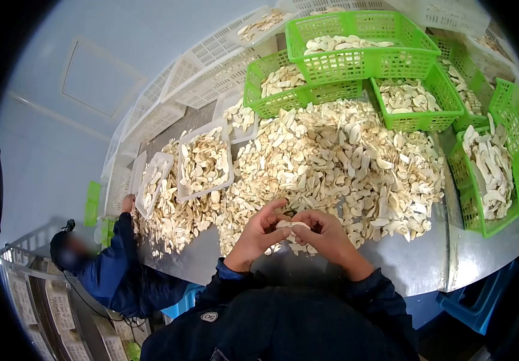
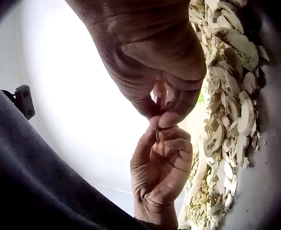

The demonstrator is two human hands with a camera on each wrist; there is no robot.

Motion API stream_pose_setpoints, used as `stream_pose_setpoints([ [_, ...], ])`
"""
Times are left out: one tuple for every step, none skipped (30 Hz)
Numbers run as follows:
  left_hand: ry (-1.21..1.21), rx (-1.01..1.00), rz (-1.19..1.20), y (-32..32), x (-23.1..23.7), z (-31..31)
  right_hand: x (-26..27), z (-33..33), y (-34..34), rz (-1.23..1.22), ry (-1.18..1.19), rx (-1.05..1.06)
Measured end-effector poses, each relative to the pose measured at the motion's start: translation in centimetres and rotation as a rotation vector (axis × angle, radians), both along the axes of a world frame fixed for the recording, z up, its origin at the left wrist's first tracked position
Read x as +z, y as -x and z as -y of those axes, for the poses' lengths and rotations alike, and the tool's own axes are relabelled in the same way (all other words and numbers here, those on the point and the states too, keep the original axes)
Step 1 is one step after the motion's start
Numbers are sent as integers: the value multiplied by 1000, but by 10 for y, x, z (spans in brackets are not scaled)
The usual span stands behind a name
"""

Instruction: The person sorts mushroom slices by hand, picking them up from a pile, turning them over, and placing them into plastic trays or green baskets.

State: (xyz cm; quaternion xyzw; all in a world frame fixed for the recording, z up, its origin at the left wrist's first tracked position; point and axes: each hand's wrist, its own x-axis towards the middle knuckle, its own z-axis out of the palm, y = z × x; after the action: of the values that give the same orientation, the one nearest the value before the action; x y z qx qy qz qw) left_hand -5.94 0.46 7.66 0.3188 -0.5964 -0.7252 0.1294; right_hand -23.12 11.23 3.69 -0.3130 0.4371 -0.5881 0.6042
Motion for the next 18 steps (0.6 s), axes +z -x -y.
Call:
stream_pose_setpoints([
  [4, -6, 5, -1, 0, 0, 0, 0, 0, 7, -4, 12],
  [-12, -10, -17, -1, 0, 1, 0, 0, 1, 13, -7, 23],
  [-28, -15, -39, -2, -1, 1, -1, 0, 2, 19, -10, 35],
  [-45, -19, -61, -3, -1, 2, -1, 1, 1, 13, -4, -23],
  [3, -31, -35, -4, 0, 5, -1, 1, 0, 7, 2, -80],
  [51, -43, -9, -5, 1, 10, -2, 2, 0, 1, 7, -137],
  [100, -54, 17, -4, 0, 16, -5, 3, 3, 24, -15, -198],
  [533, -7, 73, 0, -7, 20, -9, 3, 9, 48, -37, -260],
  [749, -20, 101, 4, -6, 26, -12, 5, 13, 72, -60, -320],
  [964, -32, 129, 9, -4, 33, -12, 7, 13, 148, -55, -372],
  [1181, -46, 155, 15, -3, 40, -12, 7, 14, 107, -53, -342],
  [1147, -45, 154, 23, -6, 42, -10, 6, 14, 66, -52, -313],
  [1203, -63, 172, 31, -10, 45, -8, 5, 14, 24, -51, -284],
  [1260, -82, 189, 39, -17, 49, -5, 5, 13, -8, -91, -241],
  [1316, -102, 203, 46, -23, 52, -4, 5, 12, 9, -101, -209],
  [1357, -104, 225, 51, -28, 55, -5, 5, 12, 24, -110, -179],
  [1375, -87, 253, 53, -32, 57, -7, 5, 13, 40, -119, -149],
  [1393, -73, 282, 56, -32, 58, -9, 5, 13, 1, -107, -147],
])
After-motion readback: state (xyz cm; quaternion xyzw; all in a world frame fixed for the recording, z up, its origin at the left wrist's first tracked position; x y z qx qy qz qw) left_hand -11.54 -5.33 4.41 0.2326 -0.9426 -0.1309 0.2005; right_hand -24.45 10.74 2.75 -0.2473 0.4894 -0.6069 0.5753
